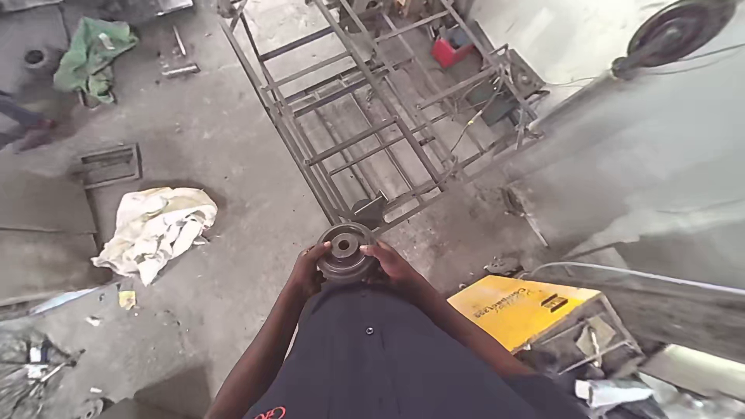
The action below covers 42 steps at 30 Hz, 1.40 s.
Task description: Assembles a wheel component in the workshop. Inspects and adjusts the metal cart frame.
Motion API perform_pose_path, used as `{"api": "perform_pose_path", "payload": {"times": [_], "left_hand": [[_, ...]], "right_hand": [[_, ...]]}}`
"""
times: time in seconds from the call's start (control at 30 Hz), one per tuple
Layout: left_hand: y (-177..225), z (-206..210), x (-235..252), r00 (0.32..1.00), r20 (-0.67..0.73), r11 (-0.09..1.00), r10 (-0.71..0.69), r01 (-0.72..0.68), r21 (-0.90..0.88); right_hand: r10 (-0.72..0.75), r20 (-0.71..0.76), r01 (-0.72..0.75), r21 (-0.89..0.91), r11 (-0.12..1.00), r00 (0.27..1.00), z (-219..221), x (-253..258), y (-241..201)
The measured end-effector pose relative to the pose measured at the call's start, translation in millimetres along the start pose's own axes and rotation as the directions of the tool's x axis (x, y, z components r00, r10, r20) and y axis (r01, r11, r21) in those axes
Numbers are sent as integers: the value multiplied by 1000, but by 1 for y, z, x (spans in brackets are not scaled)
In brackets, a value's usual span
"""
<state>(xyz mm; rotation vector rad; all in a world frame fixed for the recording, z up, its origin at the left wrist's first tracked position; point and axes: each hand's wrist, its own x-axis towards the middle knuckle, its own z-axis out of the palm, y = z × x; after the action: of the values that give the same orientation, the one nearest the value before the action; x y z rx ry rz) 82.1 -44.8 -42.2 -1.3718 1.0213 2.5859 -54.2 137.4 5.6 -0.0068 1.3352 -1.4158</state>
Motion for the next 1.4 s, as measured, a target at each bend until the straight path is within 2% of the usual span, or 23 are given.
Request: {"api": "perform_pose_path", "payload": {"times": [0.03, 0.07, 0.13, 0.17, 0.23, 0.33, 0.47, 0.57, 0.63, 0.67, 0.7, 0.77, 0.83, 0.93, 1.0, 1.17, 1.23, 1.27, 1.33, 1.4], "left_hand": [[5, -3, 0, 997, 45, 998, 59, -60, 8], [12, -5, -3, 977, 113, 983, 179, -182, 16], [45, 1, -11, 865, 249, 871, 435, -475, 128], [56, 2, -18, 831, 302, 823, 467, -533, 195], [69, 9, -24, 854, 304, 837, 421, -495, 232], [80, 12, -13, 878, 305, 885, 369, -432, 174], [56, -13, -12, 898, 286, 923, 335, -374, 94], [39, -28, 1, 967, 197, 980, 162, -181, 83], [33, -31, 16, 988, 150, 990, 32, -52, 135], [33, -29, 22, 990, 142, 988, 10, -32, 150], [36, -25, 24, 986, 159, 988, 38, -62, 144], [57, -14, 17, 941, 249, 959, 228, -261, 109], [77, -13, 9, 902, 297, 906, 312, -376, 192], [81, -18, 12, 949, 233, 937, 211, -264, 227], [64, -30, 12, 977, 170, 965, 132, -165, 204], [47, -28, 25, 992, 120, 981, 47, -68, 180], [55, -19, 21, 978, 174, 979, 116, -142, 145], [65, -14, 16, 951, 225, 958, 212, -248, 144], [80, -14, 9, 899, 293, 896, 326, -392, 206], [76, -24, 13, 916, 283, 904, 286, -355, 238]], "right_hand": [[-60, -28, 60, -5, 998, 998, 5, -2, 4], [-172, -35, 171, -29, 985, 984, 9, -5, 6], [-405, 43, 407, -71, 911, 913, 14, -11, -1], [-442, 34, 444, -78, 893, 896, 18, -18, -1], [-433, -30, 431, -46, 901, 901, 25, -21, -2], [-414, -74, 413, -30, 910, 907, 34, -14, -18], [-259, -51, 256, -63, 965, 964, 43, -18, -5], [-153, -57, 153, -14, 988, 987, 39, -1, 14], [-67, -137, 77, 64, 995, 988, 37, 12, 22], [-48, -178, 66, 97, 993, 983, 37, 16, 23], [-68, -214, 93, 111, 990, 975, 39, 17, 21], [-231, -185, 248, 76, 966, 955, 43, 10, 13], [-274, -151, 292, 113, 950, 950, 46, 6, 17], [-228, -162, 249, 124, 960, 960, 45, 21, 25], [-173, -182, 200, 140, 970, 968, 51, 20, 37], [-104, -200, 135, 150, 979, 974, 44, 20, 32], [-188, -215, 213, 100, 972, 958, 44, 14, 20], [-256, -198, 272, 60, 960, 946, 46, 10, 12], [-275, -161, 288, 63, 956, 948, 49, 4, 11], [-251, -148, 261, 51, 964, 957, 49, 9, 15]]}}
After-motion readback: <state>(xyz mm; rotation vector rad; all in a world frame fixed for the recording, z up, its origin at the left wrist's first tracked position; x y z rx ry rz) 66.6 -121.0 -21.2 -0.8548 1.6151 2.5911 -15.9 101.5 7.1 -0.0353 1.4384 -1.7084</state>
